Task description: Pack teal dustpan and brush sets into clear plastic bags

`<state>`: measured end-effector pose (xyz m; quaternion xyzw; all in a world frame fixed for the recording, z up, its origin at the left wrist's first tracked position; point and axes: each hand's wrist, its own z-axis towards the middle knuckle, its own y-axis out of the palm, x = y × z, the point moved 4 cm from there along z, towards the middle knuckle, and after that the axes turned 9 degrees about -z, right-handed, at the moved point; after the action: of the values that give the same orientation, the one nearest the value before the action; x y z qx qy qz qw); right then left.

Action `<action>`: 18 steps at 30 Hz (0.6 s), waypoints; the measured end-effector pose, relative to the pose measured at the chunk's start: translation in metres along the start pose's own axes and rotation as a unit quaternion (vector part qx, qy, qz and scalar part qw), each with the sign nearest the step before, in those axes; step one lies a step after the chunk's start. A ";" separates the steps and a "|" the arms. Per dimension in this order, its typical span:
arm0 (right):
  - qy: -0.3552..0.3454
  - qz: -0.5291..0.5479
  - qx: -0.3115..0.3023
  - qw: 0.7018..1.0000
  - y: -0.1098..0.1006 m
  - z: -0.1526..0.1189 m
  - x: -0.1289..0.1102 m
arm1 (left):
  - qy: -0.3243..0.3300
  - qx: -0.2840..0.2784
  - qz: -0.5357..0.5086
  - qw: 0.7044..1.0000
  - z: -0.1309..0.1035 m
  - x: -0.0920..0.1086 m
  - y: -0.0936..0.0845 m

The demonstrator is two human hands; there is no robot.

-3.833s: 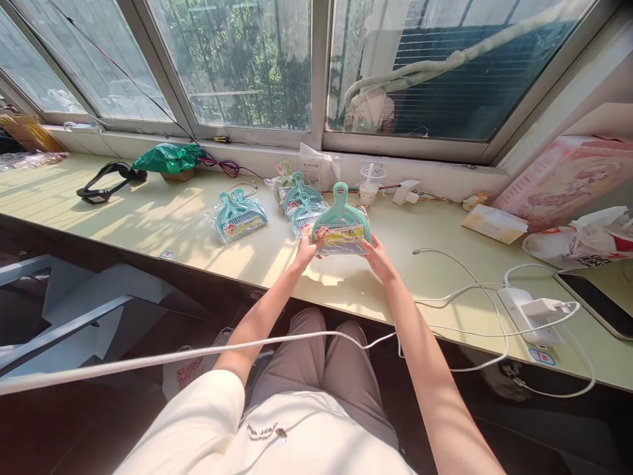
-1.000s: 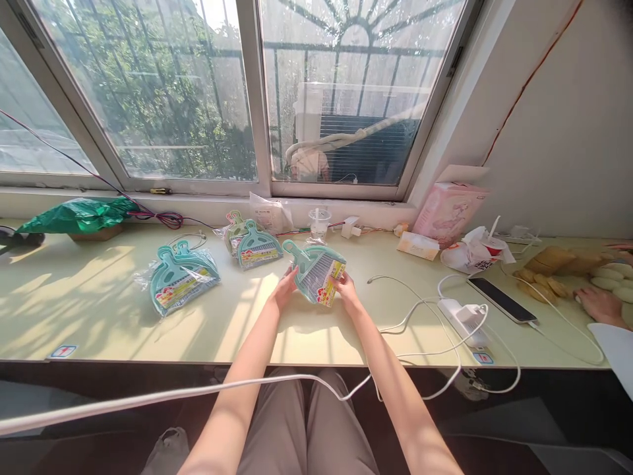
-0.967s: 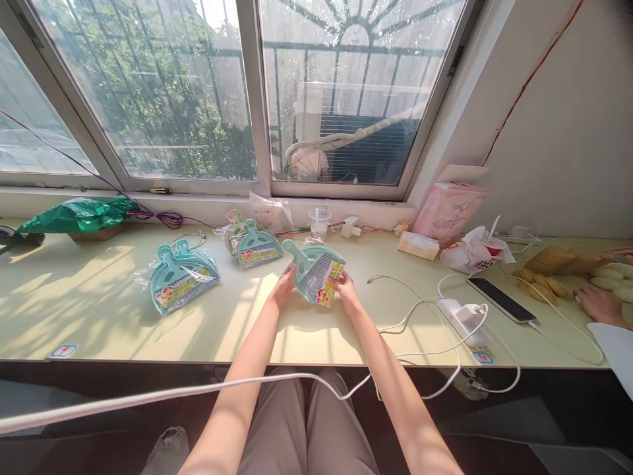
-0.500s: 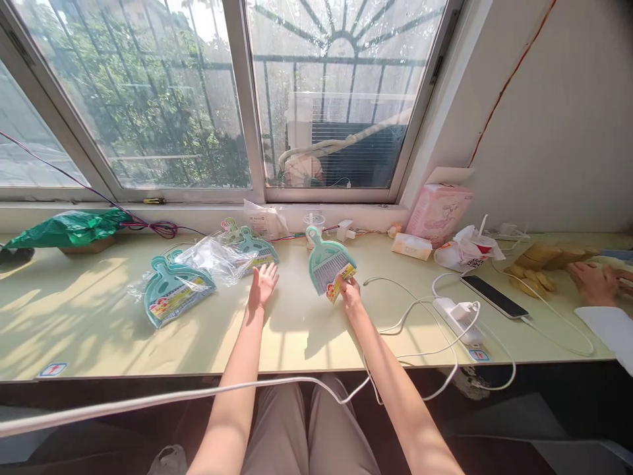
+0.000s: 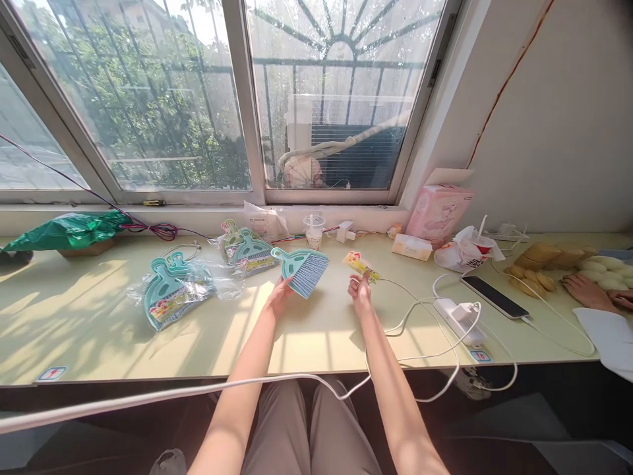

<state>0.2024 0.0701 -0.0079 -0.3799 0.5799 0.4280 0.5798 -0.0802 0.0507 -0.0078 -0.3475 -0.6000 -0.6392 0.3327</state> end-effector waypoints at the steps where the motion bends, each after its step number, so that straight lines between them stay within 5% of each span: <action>1: -0.006 0.041 0.045 0.998 -0.014 0.004 -0.003 | 0.002 0.006 -0.001 1.000 0.000 0.001 -0.001; 5: 0.020 0.073 0.214 0.974 -0.046 0.004 -0.004 | 0.003 -0.005 0.014 1.000 -0.002 0.002 0.002; 7: 0.027 0.020 0.177 0.984 -0.034 -0.002 -0.003 | -0.010 -0.029 0.030 0.999 -0.004 0.000 0.006; 10: -0.082 -0.148 0.050 0.984 0.007 -0.018 -0.009 | -0.037 -0.060 0.079 0.994 -0.010 -0.001 0.015; 14: -0.265 -0.324 -0.072 0.905 0.051 -0.044 -0.013 | -0.066 -0.089 0.146 0.983 -0.020 -0.002 0.030; 18: -0.305 -0.374 -0.071 0.873 0.055 -0.051 -0.012 | -0.062 -0.098 0.176 0.978 -0.023 -0.002 0.040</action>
<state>0.1332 0.0407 0.0051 -0.4597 0.1571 0.3138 0.8158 -0.0467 0.0259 0.0109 -0.5171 -0.4833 -0.6040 0.3663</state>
